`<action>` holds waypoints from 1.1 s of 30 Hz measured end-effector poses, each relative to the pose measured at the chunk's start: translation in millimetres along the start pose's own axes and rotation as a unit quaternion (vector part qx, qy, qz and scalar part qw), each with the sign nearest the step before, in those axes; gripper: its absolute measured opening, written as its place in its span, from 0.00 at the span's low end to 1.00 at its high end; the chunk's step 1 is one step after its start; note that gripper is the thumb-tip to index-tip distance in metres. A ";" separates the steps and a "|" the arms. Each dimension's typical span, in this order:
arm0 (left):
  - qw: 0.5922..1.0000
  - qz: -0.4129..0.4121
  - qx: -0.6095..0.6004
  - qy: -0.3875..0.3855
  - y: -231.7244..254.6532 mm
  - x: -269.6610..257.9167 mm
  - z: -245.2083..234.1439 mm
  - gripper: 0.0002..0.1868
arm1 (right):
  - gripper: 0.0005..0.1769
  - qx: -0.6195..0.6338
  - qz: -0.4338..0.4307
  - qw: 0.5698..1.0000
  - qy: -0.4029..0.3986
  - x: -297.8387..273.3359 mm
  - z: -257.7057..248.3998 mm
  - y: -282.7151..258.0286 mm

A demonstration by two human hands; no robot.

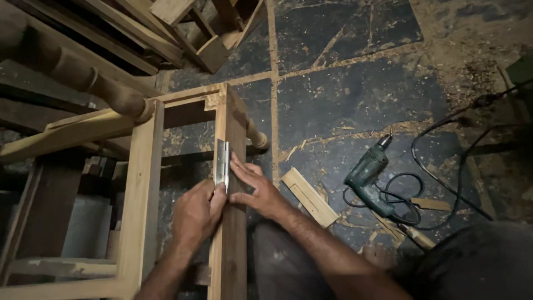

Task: The person aligns a metal hinge against a wooden frame and fits small wooden blocks into a pre-cut slot in the frame by hand.

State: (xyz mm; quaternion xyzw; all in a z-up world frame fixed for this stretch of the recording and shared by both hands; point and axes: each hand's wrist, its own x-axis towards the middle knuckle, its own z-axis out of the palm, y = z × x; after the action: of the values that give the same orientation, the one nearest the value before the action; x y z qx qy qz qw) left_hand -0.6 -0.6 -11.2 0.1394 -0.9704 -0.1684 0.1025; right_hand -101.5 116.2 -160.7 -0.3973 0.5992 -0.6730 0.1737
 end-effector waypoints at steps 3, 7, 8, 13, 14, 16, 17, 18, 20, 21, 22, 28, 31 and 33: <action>1.000 -0.010 -0.002 0.006 0.6 0.6 -0.3 0.16 | 0.50 0.012 -0.004 1.000 0.011 1.3 1.4 -4.4; 0.999 -0.030 0.006 -0.008 -1.1 0.8 0.0 0.18 | 0.49 0.028 0.023 0.999 0.009 4.0 -0.3 -11.8; 0.999 -0.033 0.002 -0.011 -1.3 0.8 0.7 0.18 | 0.49 0.032 0.024 0.999 0.007 4.1 -1.1 -11.6; 1.000 -0.017 -0.017 -0.005 2.3 3.0 1.4 0.16 | 0.49 -0.010 -0.014 1.000 0.011 3.3 -2.6 -5.4; 1.000 -0.012 -0.019 -0.007 3.2 2.5 1.1 0.16 | 0.49 -0.008 -0.019 1.000 0.013 3.2 -2.8 -4.3; 1.000 -0.024 -0.009 -0.010 4.2 2.7 0.6 0.16 | 0.50 0.000 -0.009 1.000 0.008 2.9 -2.7 -3.7; 0.999 -0.029 -0.004 -0.012 4.5 2.9 0.9 0.17 | 0.50 0.003 -0.004 1.000 0.005 2.6 -2.6 -4.0; 0.999 -0.034 -0.003 -0.012 4.8 3.2 1.4 0.17 | 0.50 0.000 -0.003 1.000 0.005 3.1 -2.6 -4.1; 0.999 -0.043 -0.001 -0.013 5.3 2.8 2.1 0.18 | 0.50 -0.006 0.000 1.000 0.006 3.9 -2.3 -4.1; 0.999 -0.044 -0.008 -0.016 5.1 3.2 1.7 0.19 | 0.50 -0.003 -0.003 1.000 0.007 3.4 -2.4 -4.2; 0.999 -0.045 -0.014 -0.018 5.1 3.2 1.2 0.20 | 0.50 0.001 -0.006 1.000 0.007 2.7 -2.5 -4.2; 0.986 -0.092 -0.131 -0.048 -1.1 2.0 -8.6 0.22 | 0.51 -0.022 0.021 1.000 -0.007 4.9 -3.8 -6.6; 0.988 -0.070 -0.131 -0.037 -1.8 1.6 -9.3 0.23 | 0.51 -0.012 0.030 0.999 -0.011 4.1 -5.3 -10.1; 0.992 -0.048 -0.109 -0.037 2.6 2.9 -11.8 0.21 | 0.50 -0.008 0.030 0.999 -0.008 4.3 -6.2 -12.2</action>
State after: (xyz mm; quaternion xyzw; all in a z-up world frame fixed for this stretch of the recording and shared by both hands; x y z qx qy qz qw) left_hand -1.0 -2.6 1.0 0.1677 -0.9415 -0.2831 0.0726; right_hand -105.9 120.0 -147.6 -0.3861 0.6150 -0.6594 0.1949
